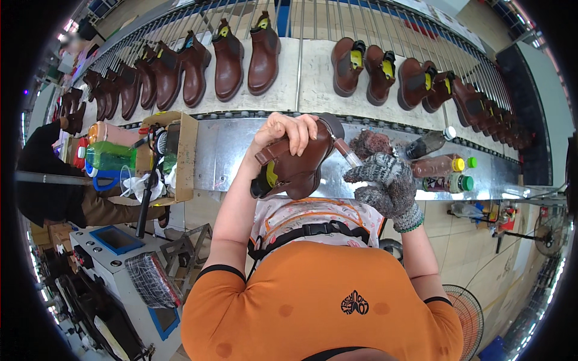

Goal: The recorder is inspecting brown boots on a conveyor belt, cleaning and polishing them with a brush and cloth.

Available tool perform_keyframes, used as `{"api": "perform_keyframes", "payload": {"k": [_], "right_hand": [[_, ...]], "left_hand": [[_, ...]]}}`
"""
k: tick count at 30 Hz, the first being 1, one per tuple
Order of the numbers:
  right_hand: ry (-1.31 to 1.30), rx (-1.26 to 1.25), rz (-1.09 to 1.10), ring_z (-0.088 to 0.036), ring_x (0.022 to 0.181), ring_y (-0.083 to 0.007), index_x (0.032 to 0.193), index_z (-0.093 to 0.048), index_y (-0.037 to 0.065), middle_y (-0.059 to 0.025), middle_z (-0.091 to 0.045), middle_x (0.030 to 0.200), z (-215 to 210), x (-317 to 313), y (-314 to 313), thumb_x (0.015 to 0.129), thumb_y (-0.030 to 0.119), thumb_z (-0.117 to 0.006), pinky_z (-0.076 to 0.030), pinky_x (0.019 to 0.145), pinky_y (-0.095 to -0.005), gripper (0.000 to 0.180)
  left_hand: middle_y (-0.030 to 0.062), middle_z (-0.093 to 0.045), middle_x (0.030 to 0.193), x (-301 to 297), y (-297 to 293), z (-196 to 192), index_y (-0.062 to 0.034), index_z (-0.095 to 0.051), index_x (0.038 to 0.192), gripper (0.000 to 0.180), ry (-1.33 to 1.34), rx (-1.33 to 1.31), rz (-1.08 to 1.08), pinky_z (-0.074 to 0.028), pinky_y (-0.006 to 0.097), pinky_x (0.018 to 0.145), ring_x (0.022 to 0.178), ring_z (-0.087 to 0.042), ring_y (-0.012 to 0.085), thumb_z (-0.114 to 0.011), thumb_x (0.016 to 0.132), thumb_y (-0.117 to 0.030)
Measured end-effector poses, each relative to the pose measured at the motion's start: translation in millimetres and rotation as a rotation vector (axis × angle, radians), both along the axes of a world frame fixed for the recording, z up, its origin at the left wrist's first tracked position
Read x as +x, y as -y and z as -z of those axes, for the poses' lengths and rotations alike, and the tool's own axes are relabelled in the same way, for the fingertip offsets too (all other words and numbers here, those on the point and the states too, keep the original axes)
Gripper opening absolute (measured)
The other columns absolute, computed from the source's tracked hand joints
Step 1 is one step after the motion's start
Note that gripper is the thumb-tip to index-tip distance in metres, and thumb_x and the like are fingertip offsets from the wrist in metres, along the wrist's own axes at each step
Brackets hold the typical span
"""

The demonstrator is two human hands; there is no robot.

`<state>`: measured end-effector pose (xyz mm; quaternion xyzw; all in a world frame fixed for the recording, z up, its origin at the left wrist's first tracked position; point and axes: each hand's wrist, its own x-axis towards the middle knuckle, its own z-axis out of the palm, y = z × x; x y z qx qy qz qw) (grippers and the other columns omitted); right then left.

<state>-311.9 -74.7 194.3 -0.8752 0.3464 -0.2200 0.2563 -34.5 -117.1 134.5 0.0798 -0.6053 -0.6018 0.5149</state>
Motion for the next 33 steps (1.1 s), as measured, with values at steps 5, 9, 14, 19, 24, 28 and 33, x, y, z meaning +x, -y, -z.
{"api": "perform_keyframes", "payload": {"k": [5,9,14,19,24,28,33], "right_hand": [[0.086,-0.077,-0.057,-0.056,0.074,-0.0238,0.083,-0.072,0.013,-0.0034,-0.064,0.077,5.0,8.6,5.6,0.075,0.025,-0.058,-0.043,0.069,-0.0353,0.020],[0.192,-0.212,-0.051,-0.054,0.067,-0.0230,0.078,-0.070,0.014,-0.0019,-0.059,0.071,16.0,22.2,7.3,0.079,0.021,-0.051,-0.040,0.062,-0.0356,0.021],[0.168,-0.319,-0.049,-0.050,0.065,-0.0186,0.088,-0.069,0.025,0.0004,-0.049,0.072,50.6,45.5,11.5,0.079,0.023,-0.055,-0.039,0.056,-0.0331,0.017],[0.162,-0.334,-0.056,-0.050,0.061,-0.0183,0.087,-0.070,0.027,0.0003,-0.047,0.069,90.4,72.6,17.4,0.081,0.025,-0.051,-0.038,0.053,-0.0334,0.020],[0.184,-0.317,-0.058,-0.048,0.066,-0.0151,0.081,-0.070,0.023,0.0062,-0.055,0.073,118.2,89.2,13.7,0.086,0.019,-0.049,-0.039,0.061,-0.0286,0.022],[0.251,-0.201,-0.068,-0.046,0.065,-0.0149,0.082,-0.069,0.025,0.0049,-0.052,0.076,147.7,91.8,11.2,0.088,0.022,-0.049,-0.039,0.062,-0.0277,0.022],[0.293,0.059,-0.075,-0.052,0.067,-0.0200,0.080,-0.068,0.019,0.0030,-0.060,0.078,147.5,92.0,11.0,0.091,0.029,-0.042,-0.041,0.064,-0.0304,0.030]], "left_hand": [[0.0052,-0.059,0.061,8.0,0.0,8.3,-0.0080,-0.060,0.055,0.057,-0.024,-0.001,-0.003,-0.025,0.038,0.101,0.086,-0.050,0.0206,-0.039,0.091,-0.047],[0.0050,-0.057,0.061,19.3,4.3,12.0,-0.0084,-0.059,0.055,0.058,-0.043,-0.007,-0.028,-0.025,0.038,0.102,0.087,-0.049,0.0203,-0.037,0.092,-0.047],[0.0040,-0.054,0.059,38.8,4.6,25.5,-0.0090,-0.056,0.056,0.060,-0.253,0.085,-0.127,-0.023,0.039,0.105,0.086,-0.046,0.0205,-0.029,0.095,-0.045],[0.0045,-0.053,0.061,55.5,2.7,38.2,-0.0082,-0.057,0.060,0.056,-0.465,0.174,-0.202,-0.025,0.038,0.105,0.089,-0.049,0.0210,-0.032,0.095,-0.044],[0.0041,-0.046,0.062,74.9,-4.3,47.8,-0.0091,-0.048,0.057,0.053,-0.536,0.246,-0.289,-0.023,0.041,0.107,0.093,-0.046,0.0220,-0.035,0.096,-0.043],[0.0055,-0.051,0.063,81.7,-6.5,52.1,-0.0076,-0.056,0.060,0.057,-0.624,0.339,-0.360,-0.027,0.040,0.104,0.094,-0.049,0.0231,-0.034,0.095,-0.046],[0.0064,-0.048,0.066,96.1,-7.1,64.0,-0.0064,-0.050,0.061,0.051,-0.648,0.343,-0.320,-0.024,0.042,0.107,0.099,-0.046,0.0244,-0.038,0.095,-0.042]]}}
